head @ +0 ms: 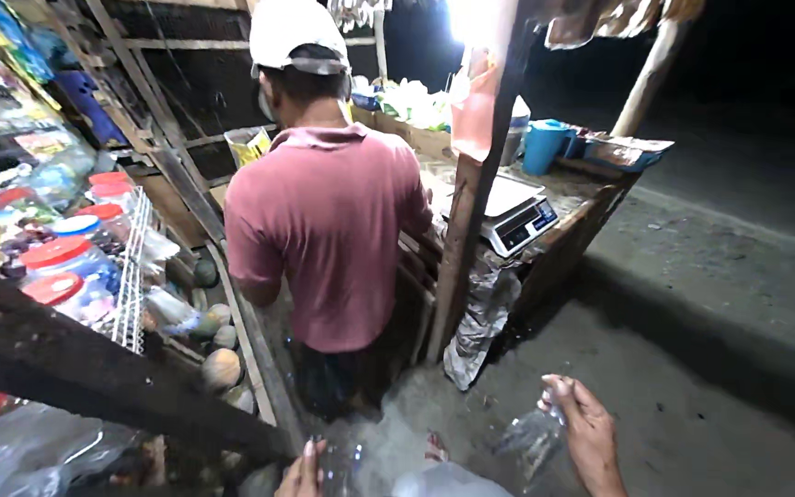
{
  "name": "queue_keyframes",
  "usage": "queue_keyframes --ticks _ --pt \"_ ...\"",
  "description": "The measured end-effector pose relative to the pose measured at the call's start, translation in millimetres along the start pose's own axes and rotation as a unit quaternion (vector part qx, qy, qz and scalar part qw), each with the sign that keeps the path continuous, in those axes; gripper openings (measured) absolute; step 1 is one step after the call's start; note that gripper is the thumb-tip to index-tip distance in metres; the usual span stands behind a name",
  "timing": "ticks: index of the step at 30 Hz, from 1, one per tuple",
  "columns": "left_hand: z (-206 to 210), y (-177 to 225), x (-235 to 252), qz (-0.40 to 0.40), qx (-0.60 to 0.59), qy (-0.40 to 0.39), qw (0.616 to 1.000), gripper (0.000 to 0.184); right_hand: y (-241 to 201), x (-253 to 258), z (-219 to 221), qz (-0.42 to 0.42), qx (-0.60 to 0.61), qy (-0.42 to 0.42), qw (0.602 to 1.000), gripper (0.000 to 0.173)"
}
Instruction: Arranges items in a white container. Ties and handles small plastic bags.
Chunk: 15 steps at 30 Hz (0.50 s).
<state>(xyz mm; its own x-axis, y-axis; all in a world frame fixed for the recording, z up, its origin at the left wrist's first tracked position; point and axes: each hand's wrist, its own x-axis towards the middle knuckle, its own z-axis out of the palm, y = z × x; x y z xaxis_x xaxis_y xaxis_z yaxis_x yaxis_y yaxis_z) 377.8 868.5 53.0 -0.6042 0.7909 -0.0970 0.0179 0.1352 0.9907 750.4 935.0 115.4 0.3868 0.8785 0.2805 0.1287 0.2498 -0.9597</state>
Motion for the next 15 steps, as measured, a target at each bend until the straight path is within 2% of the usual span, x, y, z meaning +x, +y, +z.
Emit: queue_keyframes --ticks 3,9,15 --pt "35.8 2.8 20.0 -0.006 -0.003 0.026 1.0 0.035 21.6 36.9 9.3 0.001 -0.011 -0.011 1.0 0.023" --pt "111.4 26.5 81.7 0.0 0.037 0.002 0.999 0.033 49.3 113.7 25.6 -0.011 -0.036 -0.009 0.999 0.024" --pt "146.9 49.4 127.6 0.01 0.011 0.049 0.999 0.032 73.8 175.9 52.7 0.005 -0.047 -0.045 0.998 0.022"
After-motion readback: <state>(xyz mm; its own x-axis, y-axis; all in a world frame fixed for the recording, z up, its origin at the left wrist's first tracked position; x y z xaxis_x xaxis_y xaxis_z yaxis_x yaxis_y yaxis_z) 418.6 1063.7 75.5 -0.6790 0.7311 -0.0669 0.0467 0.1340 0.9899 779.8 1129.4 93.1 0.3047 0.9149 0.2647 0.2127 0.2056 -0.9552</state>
